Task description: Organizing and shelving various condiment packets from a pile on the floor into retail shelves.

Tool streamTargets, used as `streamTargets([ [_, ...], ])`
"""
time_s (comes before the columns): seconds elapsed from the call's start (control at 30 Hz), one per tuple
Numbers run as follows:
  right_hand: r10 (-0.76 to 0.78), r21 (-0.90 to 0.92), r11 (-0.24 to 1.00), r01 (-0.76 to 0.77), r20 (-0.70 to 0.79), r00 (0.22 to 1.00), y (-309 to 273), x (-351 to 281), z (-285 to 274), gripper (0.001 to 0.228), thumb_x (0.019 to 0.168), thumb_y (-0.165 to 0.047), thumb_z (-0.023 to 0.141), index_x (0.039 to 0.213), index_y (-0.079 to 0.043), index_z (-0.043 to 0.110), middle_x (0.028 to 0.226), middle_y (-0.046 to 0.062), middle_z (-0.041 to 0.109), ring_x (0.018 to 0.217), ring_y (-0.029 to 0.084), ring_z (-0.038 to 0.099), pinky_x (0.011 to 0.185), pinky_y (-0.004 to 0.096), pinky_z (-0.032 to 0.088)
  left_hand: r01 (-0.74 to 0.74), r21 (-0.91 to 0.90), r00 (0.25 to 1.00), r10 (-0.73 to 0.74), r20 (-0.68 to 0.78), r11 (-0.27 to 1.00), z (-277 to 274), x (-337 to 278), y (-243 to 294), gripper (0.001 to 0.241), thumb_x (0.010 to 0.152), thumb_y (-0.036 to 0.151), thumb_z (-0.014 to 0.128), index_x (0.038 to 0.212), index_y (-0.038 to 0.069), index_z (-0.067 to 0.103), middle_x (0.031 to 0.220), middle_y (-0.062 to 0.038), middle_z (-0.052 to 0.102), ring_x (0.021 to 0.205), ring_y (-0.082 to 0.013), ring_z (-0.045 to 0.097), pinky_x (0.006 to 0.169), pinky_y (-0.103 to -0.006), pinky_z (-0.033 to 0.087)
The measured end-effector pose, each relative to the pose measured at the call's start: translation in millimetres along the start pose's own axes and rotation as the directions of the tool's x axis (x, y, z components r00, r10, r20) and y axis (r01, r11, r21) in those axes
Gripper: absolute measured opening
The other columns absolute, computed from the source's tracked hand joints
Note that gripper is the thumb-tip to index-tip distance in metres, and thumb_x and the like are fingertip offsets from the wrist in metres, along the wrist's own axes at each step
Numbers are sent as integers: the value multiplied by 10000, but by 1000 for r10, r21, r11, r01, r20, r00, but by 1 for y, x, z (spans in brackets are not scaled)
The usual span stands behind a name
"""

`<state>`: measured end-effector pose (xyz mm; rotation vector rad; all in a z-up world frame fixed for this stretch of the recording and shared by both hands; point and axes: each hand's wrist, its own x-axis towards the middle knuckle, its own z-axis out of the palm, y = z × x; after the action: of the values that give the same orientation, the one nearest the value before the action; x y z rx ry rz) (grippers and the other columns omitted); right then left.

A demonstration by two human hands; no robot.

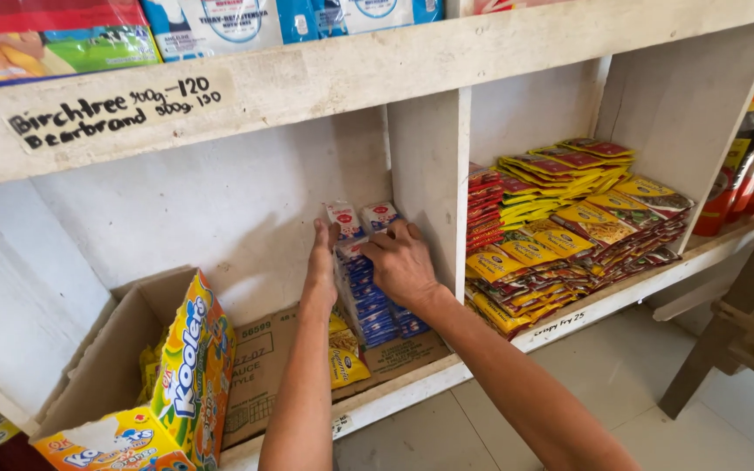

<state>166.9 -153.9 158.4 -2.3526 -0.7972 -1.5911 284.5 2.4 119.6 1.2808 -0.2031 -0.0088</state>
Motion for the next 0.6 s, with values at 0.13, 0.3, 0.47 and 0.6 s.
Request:
streamTargets([
  [0.13, 20, -15, 1000, -19, 19, 1000, -10, -4, -14, 315, 741, -10, 665, 1021, -108, 771, 1090, 59, 733, 1038, 313, 598, 946, 464, 477, 84, -103, 995, -79, 53, 991, 0, 5, -9, 1001, 876, 826, 286, 1588, 123, 334, 1624, -128, 424, 1474, -289, 429, 1197, -486, 335],
  [0.3, 16, -11, 1000, -16, -22, 1000, -24, -24, -42, 384, 749, -18, 676, 1114, -110, 751, 1196, 77, 687, 1098, 333, 579, 942, 474, 461, 133, -122, 990, -126, 65, 984, 5, -6, 5, 1088, 843, 868, 261, 1614, 100, 253, 1626, -140, 395, 1479, -294, 388, 1204, -487, 300],
  [0.47, -26, 97, 995, 25, 6, 1000, -40, -61, -74, 388, 718, -28, 726, 1100, -100, 737, 1212, 76, 674, 1099, 332, 570, 892, 458, 452, 119, -13, 989, -117, 95, 993, 6, 0, 10, 1141, 829, 885, 245, 1570, 22, 328, 1631, -165, 365, 1498, -308, 349, 1221, -517, 259],
  [0.6, -19, 149, 989, 16, 19, 1000, -48, -92, -99, 384, 707, -21, 742, 1082, -104, 739, 1194, 72, 683, 1087, 315, 581, 891, 447, 465, 138, 120, 983, -151, 103, 983, 8, 1, 17, 1127, 839, 888, 214, 1488, 6, 483, 1585, -200, 437, 1489, -317, 374, 1219, -512, 248],
])
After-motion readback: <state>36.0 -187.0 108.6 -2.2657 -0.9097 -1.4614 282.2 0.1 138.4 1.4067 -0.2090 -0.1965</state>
